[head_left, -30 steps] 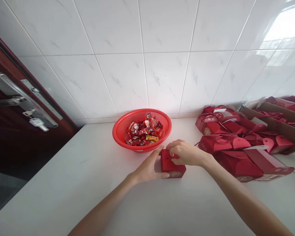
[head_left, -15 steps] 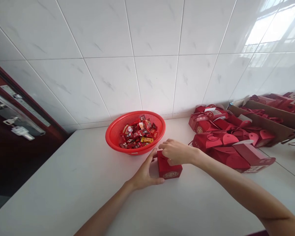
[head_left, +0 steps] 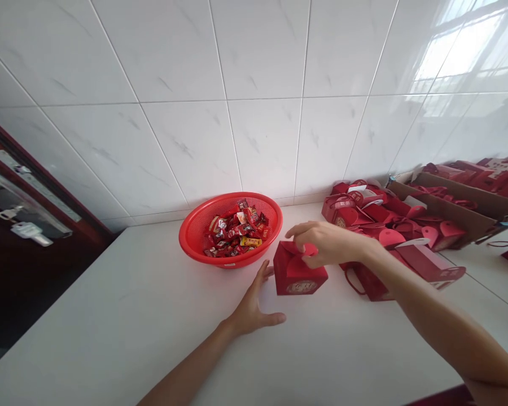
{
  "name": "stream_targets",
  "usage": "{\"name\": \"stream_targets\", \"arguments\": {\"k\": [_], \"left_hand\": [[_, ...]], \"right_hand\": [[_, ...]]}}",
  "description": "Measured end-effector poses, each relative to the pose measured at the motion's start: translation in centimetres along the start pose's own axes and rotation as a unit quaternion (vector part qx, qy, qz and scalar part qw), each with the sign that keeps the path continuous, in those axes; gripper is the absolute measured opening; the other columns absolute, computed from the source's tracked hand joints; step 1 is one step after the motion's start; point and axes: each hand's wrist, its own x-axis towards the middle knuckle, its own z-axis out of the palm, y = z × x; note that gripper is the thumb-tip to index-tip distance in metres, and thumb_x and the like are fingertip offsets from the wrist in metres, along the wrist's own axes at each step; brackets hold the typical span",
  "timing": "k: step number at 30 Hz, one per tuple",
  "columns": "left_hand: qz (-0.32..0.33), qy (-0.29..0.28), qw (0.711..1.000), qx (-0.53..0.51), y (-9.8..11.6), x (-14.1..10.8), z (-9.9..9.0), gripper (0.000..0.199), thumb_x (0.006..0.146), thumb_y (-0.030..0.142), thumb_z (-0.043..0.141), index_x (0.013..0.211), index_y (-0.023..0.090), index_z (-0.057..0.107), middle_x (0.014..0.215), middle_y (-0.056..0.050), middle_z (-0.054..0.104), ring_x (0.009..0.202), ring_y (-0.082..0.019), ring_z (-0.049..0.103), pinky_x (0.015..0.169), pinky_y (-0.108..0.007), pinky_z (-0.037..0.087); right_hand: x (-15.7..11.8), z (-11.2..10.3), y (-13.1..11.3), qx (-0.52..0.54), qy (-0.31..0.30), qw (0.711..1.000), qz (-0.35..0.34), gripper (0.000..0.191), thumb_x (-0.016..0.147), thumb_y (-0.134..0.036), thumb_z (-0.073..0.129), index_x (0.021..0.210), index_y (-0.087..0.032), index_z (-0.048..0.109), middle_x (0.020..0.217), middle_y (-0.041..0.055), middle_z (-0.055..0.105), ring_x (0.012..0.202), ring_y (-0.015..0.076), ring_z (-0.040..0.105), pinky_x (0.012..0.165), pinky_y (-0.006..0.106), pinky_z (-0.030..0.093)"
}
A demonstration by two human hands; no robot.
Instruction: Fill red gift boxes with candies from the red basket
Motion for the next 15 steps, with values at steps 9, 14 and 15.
{"name": "stream_targets", "arguments": {"k": [9,14,15], "left_hand": [[-0.023,-0.022,0.999,0.043,0.2,-0.3,-0.2,0.110,0.077,0.056,0.080,0.163,0.028,0.017,0.166,-0.018,0.029,0.149,-0.037,0.037,0.122,-0.061,0.029],[-0.022,-0.020,0.998,0.063,0.3,-0.3,-0.3,0.099,0.080,0.048,0.077,0.161,0.027,0.024,0.163,-0.017,0.034,0.147,-0.037,0.039,0.121,-0.061,0.032],[-0.022,-0.020,0.998,0.062,0.3,-0.3,-0.3,0.097,0.081,0.047,0.076,0.161,0.028,0.025,0.163,-0.017,0.033,0.147,-0.038,0.040,0.121,-0.061,0.032]], "right_hand": [[-7.9,-13.2,4.3,-0.167,0.125,0.954,0.214,0.023,0.082,-0.037,0.069,0.073,-0.019,0.079,0.137,0.0011,0.068,0.088,0.0138,0.072,0.077,0.038,0.051],[-13.4,-17.4,8.7,-0.260,0.097,0.878,0.389,0.074,0.089,-0.060,0.028,0.064,-0.011,0.078,0.133,0.0033,0.071,0.088,0.0127,0.072,0.066,0.043,0.039],[-14.5,-17.6,9.8,-0.253,0.103,0.874,0.401,0.076,0.093,-0.057,0.026,0.062,-0.010,0.077,0.130,0.0057,0.073,0.087,0.0114,0.073,0.064,0.042,0.040]]}}
